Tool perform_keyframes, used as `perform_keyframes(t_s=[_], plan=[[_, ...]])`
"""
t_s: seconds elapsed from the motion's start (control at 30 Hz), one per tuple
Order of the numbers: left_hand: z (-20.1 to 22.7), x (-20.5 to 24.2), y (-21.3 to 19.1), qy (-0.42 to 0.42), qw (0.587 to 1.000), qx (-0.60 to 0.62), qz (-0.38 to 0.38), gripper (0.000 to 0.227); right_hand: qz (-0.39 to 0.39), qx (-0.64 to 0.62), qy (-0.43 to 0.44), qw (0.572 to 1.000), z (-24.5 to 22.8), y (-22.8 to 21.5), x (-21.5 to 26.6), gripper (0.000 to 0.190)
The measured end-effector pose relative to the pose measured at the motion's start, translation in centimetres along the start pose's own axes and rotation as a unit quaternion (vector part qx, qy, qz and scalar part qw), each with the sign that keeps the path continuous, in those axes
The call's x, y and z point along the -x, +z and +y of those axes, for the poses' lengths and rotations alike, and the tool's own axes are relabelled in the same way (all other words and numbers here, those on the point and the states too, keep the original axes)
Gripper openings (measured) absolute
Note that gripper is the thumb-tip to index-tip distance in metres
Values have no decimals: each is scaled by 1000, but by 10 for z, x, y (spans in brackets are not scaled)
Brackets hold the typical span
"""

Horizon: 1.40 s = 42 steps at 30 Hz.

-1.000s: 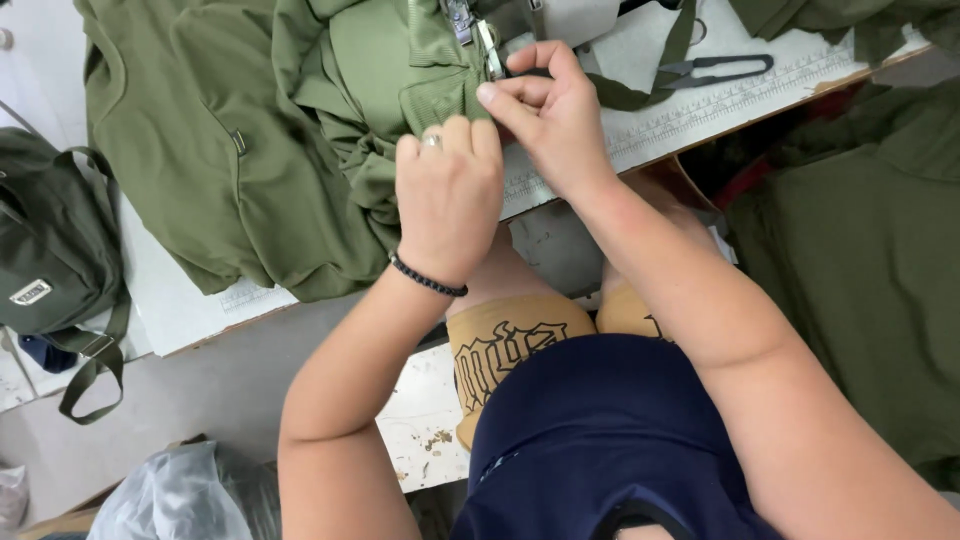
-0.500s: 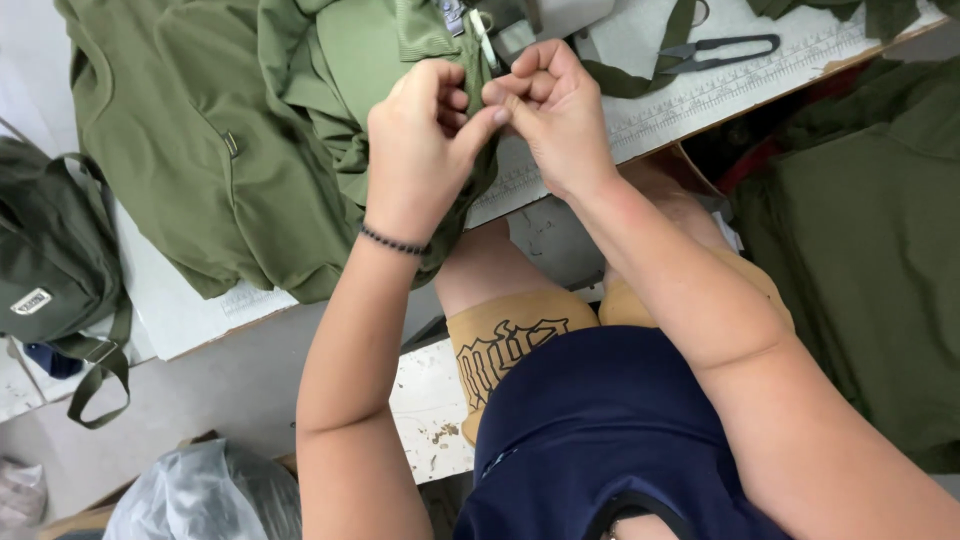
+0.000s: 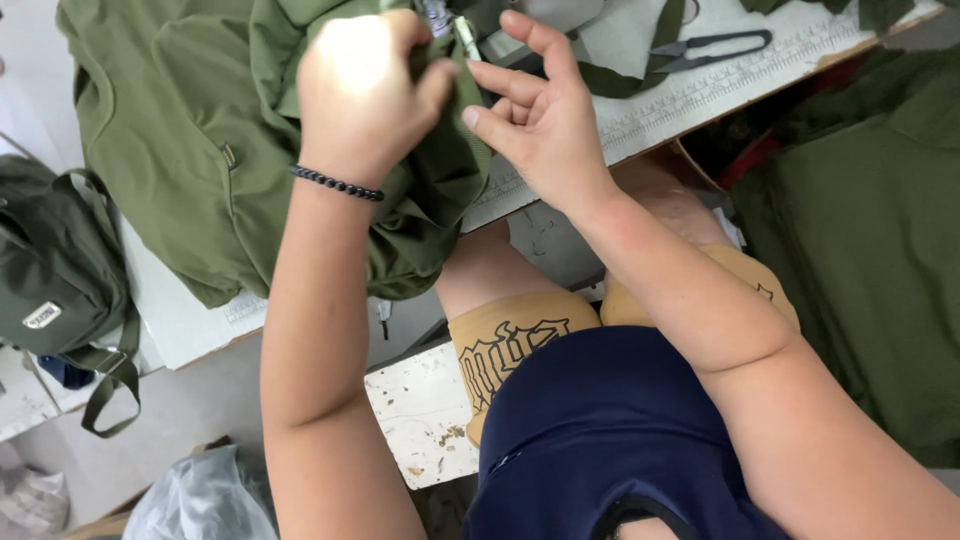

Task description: Trimming excess threads and fabric from green garments using small scissors at a sewing workstation.

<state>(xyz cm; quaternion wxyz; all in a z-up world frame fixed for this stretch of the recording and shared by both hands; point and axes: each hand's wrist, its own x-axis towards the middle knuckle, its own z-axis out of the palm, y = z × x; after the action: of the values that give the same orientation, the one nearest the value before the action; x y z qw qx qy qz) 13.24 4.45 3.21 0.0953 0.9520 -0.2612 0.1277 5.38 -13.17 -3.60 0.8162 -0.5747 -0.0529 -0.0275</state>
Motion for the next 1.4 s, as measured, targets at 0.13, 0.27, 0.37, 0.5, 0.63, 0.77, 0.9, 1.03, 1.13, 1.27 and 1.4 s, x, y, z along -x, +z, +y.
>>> perform_keyframes(t_s=[0.13,0.27,0.37,0.5,0.63,0.77,0.9,1.03,1.13,1.27,1.4], plan=[[-13,-5,-3,47,995,88,1,13,-8,-46,9,999,1,1,-1,67],[-32,-9,5,77,977,195,-35,11,-8,-65,5,998,7,1,-4,67],[-37,-12,5,-7,945,316,-83,9,-13,-24,-21,999,2,3,-6,64],[-38,-14,5,-88,911,379,-138,9,-19,-28,-35,999,0,6,-9,58],[-31,-15,-2,-81,927,329,-160,13,-11,-43,-29,999,2,7,-10,57],[-31,-15,0,-57,939,303,-152,13,-14,-35,-37,999,0,8,-10,56],[-28,-15,0,-73,933,318,-152,12,-16,-30,-37,999,-1,7,-10,55],[-31,-11,6,-5,946,303,-112,9,-15,-36,-26,999,-1,7,-9,55],[-25,-4,8,72,949,304,-44,11,-16,-16,-28,999,-3,6,-7,54],[-3,11,1,52,970,237,9,11,-7,21,-21,1000,-6,8,-5,55],[0,13,1,82,963,249,63,10,-15,50,-38,998,-12,11,-5,52]])
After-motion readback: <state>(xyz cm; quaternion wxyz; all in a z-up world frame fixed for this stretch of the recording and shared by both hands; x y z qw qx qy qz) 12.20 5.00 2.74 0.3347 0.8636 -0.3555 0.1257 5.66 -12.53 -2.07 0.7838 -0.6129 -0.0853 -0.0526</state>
